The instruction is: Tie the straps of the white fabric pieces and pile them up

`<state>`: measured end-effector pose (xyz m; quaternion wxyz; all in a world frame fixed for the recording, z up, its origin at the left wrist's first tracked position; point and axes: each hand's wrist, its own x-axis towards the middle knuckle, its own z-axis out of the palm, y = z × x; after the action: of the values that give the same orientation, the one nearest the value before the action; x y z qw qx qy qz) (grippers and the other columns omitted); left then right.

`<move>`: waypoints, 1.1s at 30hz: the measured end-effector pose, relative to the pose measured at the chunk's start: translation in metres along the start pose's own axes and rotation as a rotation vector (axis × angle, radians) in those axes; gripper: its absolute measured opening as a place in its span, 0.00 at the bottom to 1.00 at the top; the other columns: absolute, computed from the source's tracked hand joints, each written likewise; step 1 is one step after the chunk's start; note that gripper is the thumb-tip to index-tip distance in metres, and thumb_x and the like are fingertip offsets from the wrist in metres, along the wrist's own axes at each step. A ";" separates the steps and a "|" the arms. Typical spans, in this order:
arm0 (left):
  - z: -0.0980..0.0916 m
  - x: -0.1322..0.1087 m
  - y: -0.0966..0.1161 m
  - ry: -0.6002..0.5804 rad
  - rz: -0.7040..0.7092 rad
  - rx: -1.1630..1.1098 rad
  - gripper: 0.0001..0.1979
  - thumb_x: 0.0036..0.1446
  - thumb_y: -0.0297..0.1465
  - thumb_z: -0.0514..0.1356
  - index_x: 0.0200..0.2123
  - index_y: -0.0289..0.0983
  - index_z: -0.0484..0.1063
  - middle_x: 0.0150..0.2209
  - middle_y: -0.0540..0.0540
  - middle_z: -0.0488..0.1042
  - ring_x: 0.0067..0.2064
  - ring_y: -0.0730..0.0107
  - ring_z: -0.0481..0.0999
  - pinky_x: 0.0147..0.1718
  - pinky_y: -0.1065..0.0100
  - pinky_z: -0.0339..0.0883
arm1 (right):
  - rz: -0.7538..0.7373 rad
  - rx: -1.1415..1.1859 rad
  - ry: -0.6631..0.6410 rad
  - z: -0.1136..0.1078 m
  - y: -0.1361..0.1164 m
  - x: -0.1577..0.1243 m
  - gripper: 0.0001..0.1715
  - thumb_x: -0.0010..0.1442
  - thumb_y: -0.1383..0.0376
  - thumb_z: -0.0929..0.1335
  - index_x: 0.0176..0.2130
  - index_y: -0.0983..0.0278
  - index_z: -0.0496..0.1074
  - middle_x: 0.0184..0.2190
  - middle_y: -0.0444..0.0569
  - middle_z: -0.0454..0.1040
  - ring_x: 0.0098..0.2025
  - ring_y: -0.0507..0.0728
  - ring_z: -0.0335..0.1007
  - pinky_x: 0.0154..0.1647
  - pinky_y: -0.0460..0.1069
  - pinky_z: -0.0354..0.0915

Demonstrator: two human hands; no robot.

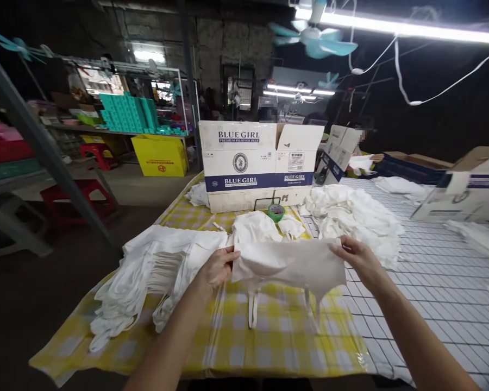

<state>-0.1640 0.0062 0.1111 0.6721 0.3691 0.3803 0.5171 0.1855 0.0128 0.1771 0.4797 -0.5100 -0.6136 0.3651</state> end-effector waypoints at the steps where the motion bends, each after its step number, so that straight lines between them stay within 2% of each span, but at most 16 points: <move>1: 0.004 0.001 0.015 -0.022 0.005 -0.008 0.11 0.43 0.27 0.65 0.33 0.33 0.74 0.34 0.42 0.77 0.38 0.65 0.76 0.41 0.66 0.68 | -0.022 0.019 -0.010 -0.003 -0.012 0.005 0.17 0.48 0.53 0.71 0.26 0.64 0.67 0.23 0.46 0.69 0.27 0.54 0.64 0.24 0.46 0.59; 4: 0.015 0.005 0.060 -0.014 0.115 -0.029 0.10 0.43 0.27 0.65 0.33 0.33 0.75 0.33 0.43 0.78 0.38 0.63 0.76 0.42 0.65 0.69 | -0.117 0.060 -0.042 -0.013 -0.050 0.023 0.17 0.47 0.55 0.71 0.26 0.64 0.65 0.22 0.43 0.66 0.25 0.51 0.61 0.23 0.45 0.56; 9: 0.023 0.008 0.126 0.104 0.442 -0.028 0.15 0.41 0.31 0.67 0.36 0.36 0.74 0.35 0.45 0.78 0.37 0.66 0.75 0.37 0.67 0.71 | -0.303 0.093 -0.015 -0.019 -0.108 0.053 0.17 0.47 0.55 0.72 0.25 0.63 0.64 0.22 0.41 0.64 0.24 0.48 0.59 0.23 0.44 0.55; 13: 0.015 -0.001 0.168 0.252 0.645 0.105 0.18 0.37 0.37 0.69 0.32 0.36 0.73 0.31 0.47 0.76 0.30 0.70 0.74 0.26 0.72 0.69 | -0.374 0.134 -0.030 -0.008 -0.142 0.071 0.19 0.46 0.54 0.71 0.24 0.64 0.63 0.22 0.41 0.64 0.24 0.48 0.58 0.23 0.44 0.55; 16: 0.002 -0.020 0.193 0.369 0.789 0.169 0.18 0.34 0.39 0.69 0.30 0.36 0.72 0.28 0.51 0.75 0.27 0.75 0.71 0.24 0.76 0.65 | -0.423 0.164 -0.072 0.012 -0.159 0.075 0.20 0.45 0.54 0.72 0.23 0.64 0.63 0.21 0.40 0.63 0.22 0.46 0.56 0.22 0.44 0.54; 18: -0.009 -0.037 0.205 0.429 0.857 0.197 0.19 0.35 0.39 0.69 0.30 0.35 0.72 0.28 0.52 0.74 0.26 0.77 0.70 0.24 0.77 0.64 | -0.448 0.180 -0.109 0.030 -0.167 0.073 0.20 0.46 0.53 0.72 0.23 0.64 0.63 0.20 0.39 0.62 0.22 0.46 0.55 0.22 0.44 0.54; 21: -0.030 -0.064 0.216 0.481 0.884 0.240 0.19 0.37 0.40 0.68 0.32 0.35 0.72 0.29 0.51 0.74 0.27 0.77 0.71 0.25 0.77 0.64 | -0.470 0.189 -0.169 0.060 -0.174 0.068 0.20 0.47 0.53 0.71 0.22 0.64 0.62 0.19 0.39 0.61 0.22 0.46 0.54 0.22 0.44 0.53; 27: -0.086 -0.114 0.221 0.683 0.967 0.349 0.18 0.40 0.39 0.66 0.34 0.35 0.73 0.29 0.52 0.75 0.27 0.76 0.70 0.27 0.75 0.65 | -0.507 0.221 -0.289 0.125 -0.181 0.053 0.22 0.49 0.55 0.71 0.20 0.63 0.58 0.17 0.37 0.55 0.21 0.46 0.51 0.22 0.44 0.50; 31: -0.133 -0.158 0.222 0.821 0.900 0.393 0.15 0.40 0.38 0.67 0.34 0.40 0.75 0.30 0.56 0.76 0.29 0.77 0.69 0.27 0.77 0.63 | -0.457 0.174 -0.416 0.159 -0.183 0.027 0.19 0.53 0.55 0.69 0.21 0.63 0.60 0.17 0.38 0.55 0.20 0.46 0.48 0.21 0.44 0.46; 33: -0.155 -0.175 0.222 0.894 0.828 0.433 0.15 0.41 0.38 0.66 0.35 0.43 0.75 0.29 0.58 0.76 0.28 0.76 0.69 0.26 0.76 0.63 | -0.425 0.130 -0.487 0.172 -0.182 0.015 0.18 0.54 0.56 0.68 0.22 0.63 0.62 0.18 0.39 0.57 0.21 0.47 0.51 0.22 0.44 0.47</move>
<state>-0.4258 -0.1061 0.2633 0.1042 0.3616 0.5454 0.7489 -0.0305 -0.0038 0.3034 0.4159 -0.2365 -0.7783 0.4067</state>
